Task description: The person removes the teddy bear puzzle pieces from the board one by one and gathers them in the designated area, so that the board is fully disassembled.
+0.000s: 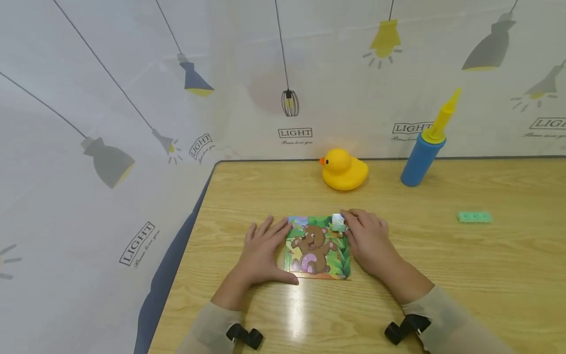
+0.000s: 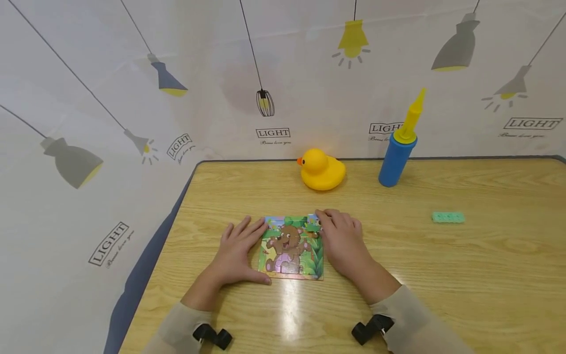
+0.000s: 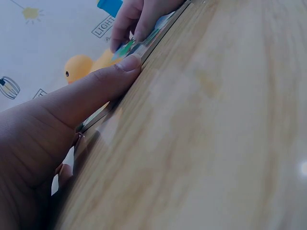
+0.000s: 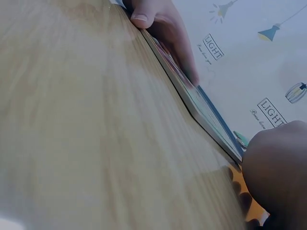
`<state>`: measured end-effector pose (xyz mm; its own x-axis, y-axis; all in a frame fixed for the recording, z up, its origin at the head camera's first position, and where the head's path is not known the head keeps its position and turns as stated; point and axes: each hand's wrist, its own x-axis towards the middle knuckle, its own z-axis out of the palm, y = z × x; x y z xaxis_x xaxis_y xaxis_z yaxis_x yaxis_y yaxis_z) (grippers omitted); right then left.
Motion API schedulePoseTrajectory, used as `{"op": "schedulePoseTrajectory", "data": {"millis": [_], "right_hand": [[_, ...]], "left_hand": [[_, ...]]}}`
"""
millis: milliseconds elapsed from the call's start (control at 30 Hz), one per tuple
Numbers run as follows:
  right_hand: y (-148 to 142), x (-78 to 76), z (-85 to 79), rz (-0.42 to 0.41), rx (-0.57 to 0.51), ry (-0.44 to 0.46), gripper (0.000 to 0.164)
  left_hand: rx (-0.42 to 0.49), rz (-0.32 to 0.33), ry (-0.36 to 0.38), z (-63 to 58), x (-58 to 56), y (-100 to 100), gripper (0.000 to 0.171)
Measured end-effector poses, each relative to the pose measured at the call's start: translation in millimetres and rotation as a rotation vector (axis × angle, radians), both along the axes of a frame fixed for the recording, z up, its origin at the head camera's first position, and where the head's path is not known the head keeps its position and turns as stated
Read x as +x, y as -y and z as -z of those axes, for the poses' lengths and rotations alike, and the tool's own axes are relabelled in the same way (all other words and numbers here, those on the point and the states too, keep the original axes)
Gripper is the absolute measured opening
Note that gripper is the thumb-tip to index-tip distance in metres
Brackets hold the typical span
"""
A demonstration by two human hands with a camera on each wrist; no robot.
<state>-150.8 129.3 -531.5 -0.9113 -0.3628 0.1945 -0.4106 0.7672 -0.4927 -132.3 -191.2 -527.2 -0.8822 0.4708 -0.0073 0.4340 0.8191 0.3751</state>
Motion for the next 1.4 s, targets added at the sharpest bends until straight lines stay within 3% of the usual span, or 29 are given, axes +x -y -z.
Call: {"op": "schedulePoseTrajectory", "data": {"millis": [433,1400], "right_hand": [[-33.4,9.4,0.8,0.047,0.013,-0.018,0.046],[-26.5,7.2,-2.9,0.153,-0.006,0.063,0.047]], "left_hand": [[0.003,0.004,-0.008,-1.4,-0.2,-2.6,0.141],[-0.007,-0.007,0.019,1.1,-2.1,-0.8,0.141]]}}
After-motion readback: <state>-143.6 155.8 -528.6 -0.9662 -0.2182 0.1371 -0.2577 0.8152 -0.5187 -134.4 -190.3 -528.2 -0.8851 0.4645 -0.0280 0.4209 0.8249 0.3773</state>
